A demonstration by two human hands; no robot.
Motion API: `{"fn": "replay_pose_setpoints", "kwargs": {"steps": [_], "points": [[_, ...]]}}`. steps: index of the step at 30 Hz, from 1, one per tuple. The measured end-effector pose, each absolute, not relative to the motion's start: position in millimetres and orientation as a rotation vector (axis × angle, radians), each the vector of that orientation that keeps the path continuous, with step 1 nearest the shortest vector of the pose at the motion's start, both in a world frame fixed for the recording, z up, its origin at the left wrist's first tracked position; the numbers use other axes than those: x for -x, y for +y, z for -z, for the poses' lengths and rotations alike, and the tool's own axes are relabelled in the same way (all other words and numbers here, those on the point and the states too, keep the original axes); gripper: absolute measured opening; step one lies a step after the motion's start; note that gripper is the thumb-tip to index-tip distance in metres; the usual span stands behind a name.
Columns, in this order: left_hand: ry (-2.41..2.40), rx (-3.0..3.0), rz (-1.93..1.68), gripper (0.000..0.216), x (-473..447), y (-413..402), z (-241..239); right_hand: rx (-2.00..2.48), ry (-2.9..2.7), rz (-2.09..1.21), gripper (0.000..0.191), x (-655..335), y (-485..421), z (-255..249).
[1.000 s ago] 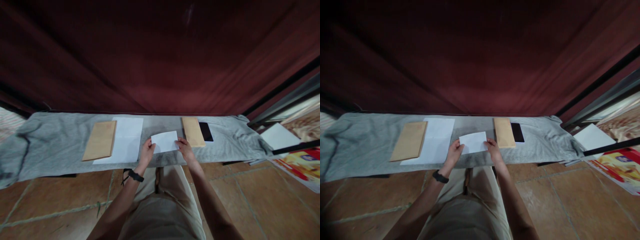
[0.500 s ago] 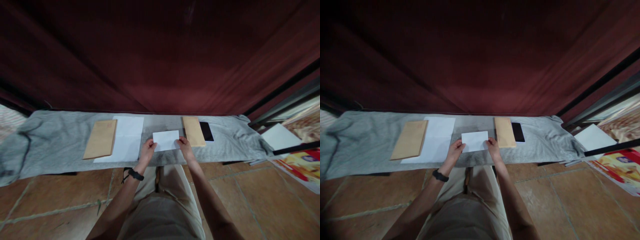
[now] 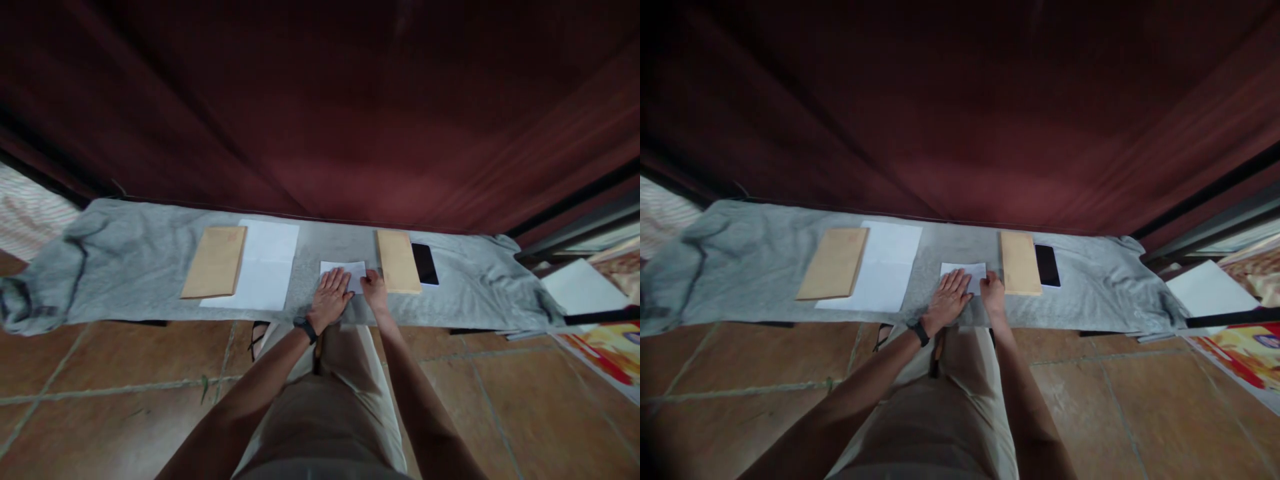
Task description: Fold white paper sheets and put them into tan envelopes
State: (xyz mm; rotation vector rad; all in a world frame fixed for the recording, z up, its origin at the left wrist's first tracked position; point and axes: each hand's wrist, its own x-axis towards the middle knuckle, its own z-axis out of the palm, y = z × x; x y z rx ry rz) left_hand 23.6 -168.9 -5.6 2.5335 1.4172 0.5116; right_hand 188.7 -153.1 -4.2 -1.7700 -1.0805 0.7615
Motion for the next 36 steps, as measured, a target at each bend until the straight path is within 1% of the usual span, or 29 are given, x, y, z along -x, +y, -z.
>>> {"fn": "replay_pose_setpoints", "kwargs": {"steps": [4,6,10,12,15,21,28,31,36], "points": [[1.396,-2.553,-0.486,0.054,-19,-168,8,1.818,-1.23,-0.625,0.037,-188,-165,2],[1.385,-2.562,-0.479,0.054,-18,-167,8,1.747,-1.348,-0.544,0.041,-183,-169,0],[1.364,-2.588,-0.466,0.056,-18,-166,8,1.552,-1.532,-0.638,0.04,-166,-170,-1],[1.356,-2.6,-0.454,0.058,-17,-167,8,1.55,-1.642,-0.65,0.043,-161,-172,2],[1.367,-2.594,-0.442,0.059,-12,-168,7,1.598,-1.76,-0.584,0.046,-161,-177,7],[1.447,-2.549,-0.412,0.059,-1,-170,3,1.636,-1.784,-0.5,0.05,-164,-184,15],[1.468,-2.555,-0.346,0.058,-5,-171,3,1.639,-1.752,-0.529,0.049,-160,-186,14],[1.445,-2.541,-0.385,0.059,-6,-171,4,1.66,-1.739,-0.466,0.051,-160,-188,16],[1.432,-2.556,-0.395,0.058,-4,-171,4,1.782,-1.769,-0.235,0.056,-157,-192,25]]}}
